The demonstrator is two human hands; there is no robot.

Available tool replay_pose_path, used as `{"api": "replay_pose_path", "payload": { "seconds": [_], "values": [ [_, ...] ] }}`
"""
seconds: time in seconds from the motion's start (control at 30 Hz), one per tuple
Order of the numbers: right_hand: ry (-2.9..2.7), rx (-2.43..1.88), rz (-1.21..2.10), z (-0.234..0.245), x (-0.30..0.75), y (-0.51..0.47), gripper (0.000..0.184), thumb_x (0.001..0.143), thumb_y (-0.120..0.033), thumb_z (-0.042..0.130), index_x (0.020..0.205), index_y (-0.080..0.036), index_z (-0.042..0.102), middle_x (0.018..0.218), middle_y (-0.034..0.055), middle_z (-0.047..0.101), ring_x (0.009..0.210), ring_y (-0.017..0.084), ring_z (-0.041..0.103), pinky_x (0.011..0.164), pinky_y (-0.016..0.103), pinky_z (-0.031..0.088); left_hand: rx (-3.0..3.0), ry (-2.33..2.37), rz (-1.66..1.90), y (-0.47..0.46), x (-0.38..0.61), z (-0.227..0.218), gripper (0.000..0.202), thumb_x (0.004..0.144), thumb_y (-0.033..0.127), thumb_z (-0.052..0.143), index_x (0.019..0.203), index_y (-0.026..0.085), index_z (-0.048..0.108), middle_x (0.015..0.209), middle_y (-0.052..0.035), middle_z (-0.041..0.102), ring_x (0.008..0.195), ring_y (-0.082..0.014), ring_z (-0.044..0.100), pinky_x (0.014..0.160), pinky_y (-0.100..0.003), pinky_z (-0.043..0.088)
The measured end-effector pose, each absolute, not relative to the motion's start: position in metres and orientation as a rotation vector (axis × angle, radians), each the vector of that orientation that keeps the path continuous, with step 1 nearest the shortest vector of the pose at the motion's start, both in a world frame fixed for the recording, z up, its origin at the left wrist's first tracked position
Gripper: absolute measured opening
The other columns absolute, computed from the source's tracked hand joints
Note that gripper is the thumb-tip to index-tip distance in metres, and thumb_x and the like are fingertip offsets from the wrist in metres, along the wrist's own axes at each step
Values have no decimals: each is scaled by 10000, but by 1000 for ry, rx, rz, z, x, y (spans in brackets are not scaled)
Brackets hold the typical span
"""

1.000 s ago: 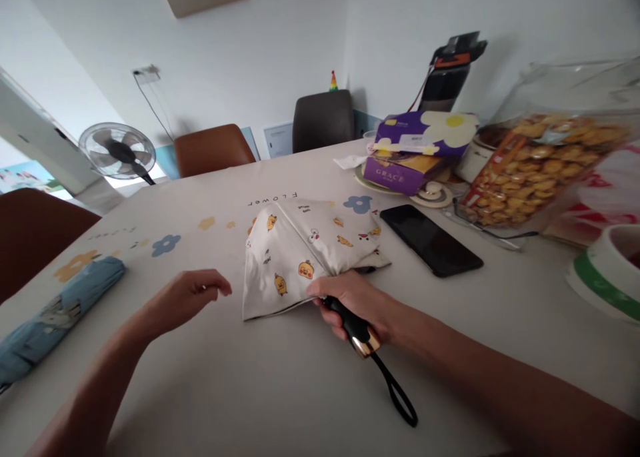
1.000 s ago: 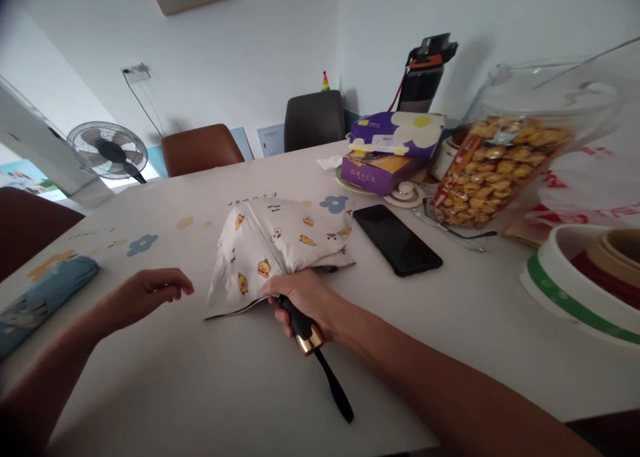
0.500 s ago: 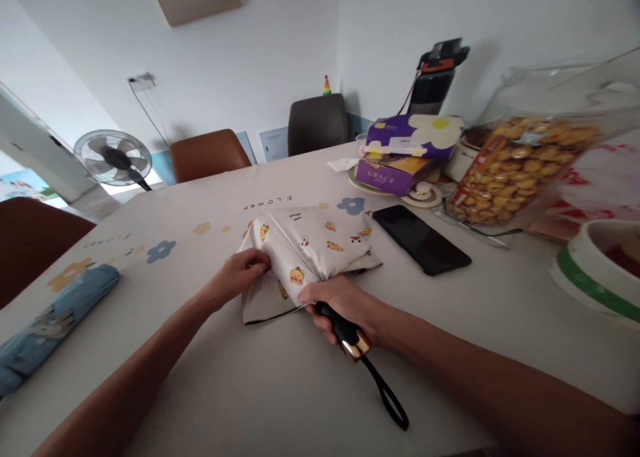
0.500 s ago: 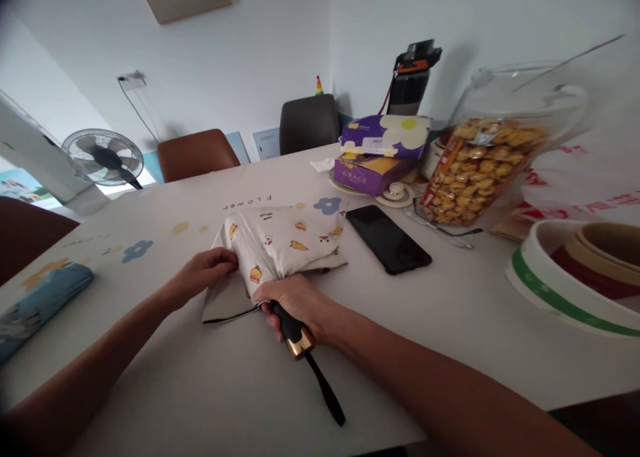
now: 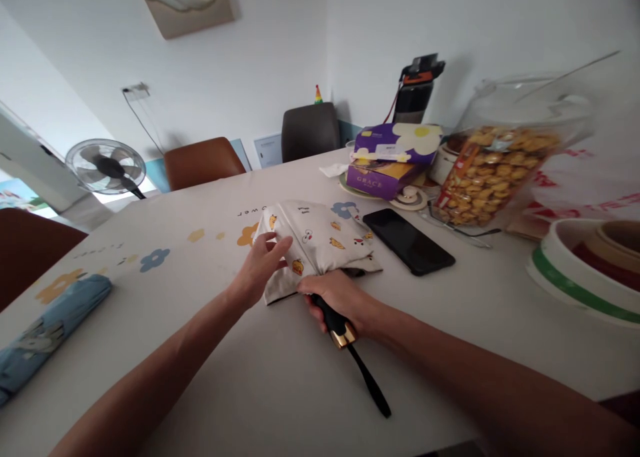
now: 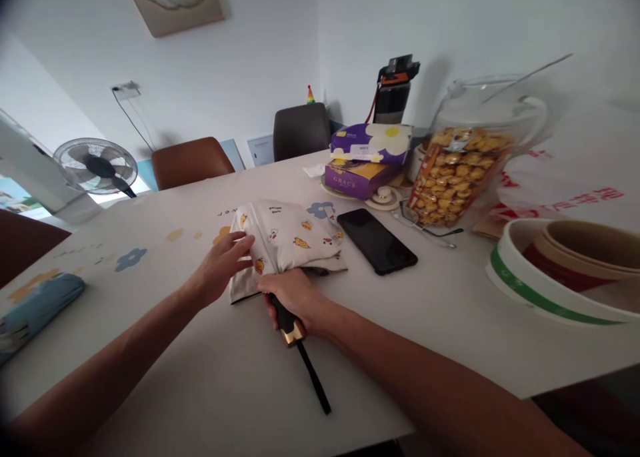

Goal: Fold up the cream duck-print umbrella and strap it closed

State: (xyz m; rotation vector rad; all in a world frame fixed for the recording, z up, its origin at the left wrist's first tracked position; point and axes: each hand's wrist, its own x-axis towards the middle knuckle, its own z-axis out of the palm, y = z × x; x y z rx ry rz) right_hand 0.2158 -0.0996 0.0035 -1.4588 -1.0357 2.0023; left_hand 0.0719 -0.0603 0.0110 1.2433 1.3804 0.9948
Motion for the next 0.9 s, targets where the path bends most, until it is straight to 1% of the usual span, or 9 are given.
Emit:
{"api": "replay_pose_path", "payload": {
  "seconds": [0.1,0.27,0.37,0.57,0.67,0.73,0.8,0.9],
  "values": [
    [-1035,-1434,1987,3,216,-100,227,766,-208,482,547,-162,447,395,-27,446,305,73,407,308,187,374,1179,1315,1014,-55,79,10,397,767,400,589,1044,120,536,1071,-148,608,935,-213,603,768,-328,512],
    [-1093,-1379,1996,6,216,-105,237,757,-216,490,531,-159,448,369,-25,443,286,83,410,290,192,358,895,1061,1123,-45,93,13,275,728,263,642,929,76,618,972,-150,665,883,-230,629,795,-327,522],
    [-1089,-1341,2047,7,216,-107,248,761,-246,507,536,-161,447,361,-33,438,280,82,409,287,191,360,712,1029,1195,-37,96,14,277,684,224,678,916,79,635,926,-140,682,842,-232,644,791,-328,536],
    [-1107,-1262,2136,0,213,-107,236,758,-296,531,575,-151,498,371,-20,473,287,98,437,290,205,383,521,1003,1238,-33,91,11,282,663,212,656,926,112,638,802,-101,690,772,-229,654,766,-352,549],
    [-1108,-1233,2129,-2,212,-106,262,747,-371,564,633,-135,552,384,-9,496,301,104,460,290,195,377,481,1016,1252,-34,88,11,292,652,212,652,925,109,640,806,-94,689,757,-225,650,768,-356,548],
    [-1087,-1208,2151,-3,212,-105,264,734,-394,580,709,-131,588,391,-10,506,311,108,468,299,195,384,477,1010,1252,-34,87,11,316,645,227,662,937,107,642,823,-94,690,750,-222,648,771,-355,546],
    [-1063,-1182,2188,-3,213,-104,248,738,-383,573,764,-138,600,389,-18,501,309,101,456,305,190,385,481,1008,1243,-33,86,9,344,642,243,673,957,108,641,833,-94,690,745,-219,646,774,-353,542],
    [-1055,-1199,2218,-4,213,-103,204,752,-350,548,707,-152,562,358,-35,461,282,85,408,295,175,359,460,1007,1247,-21,78,4,344,655,281,667,956,118,637,807,-86,687,734,-213,644,768,-336,538]
  ]
}}
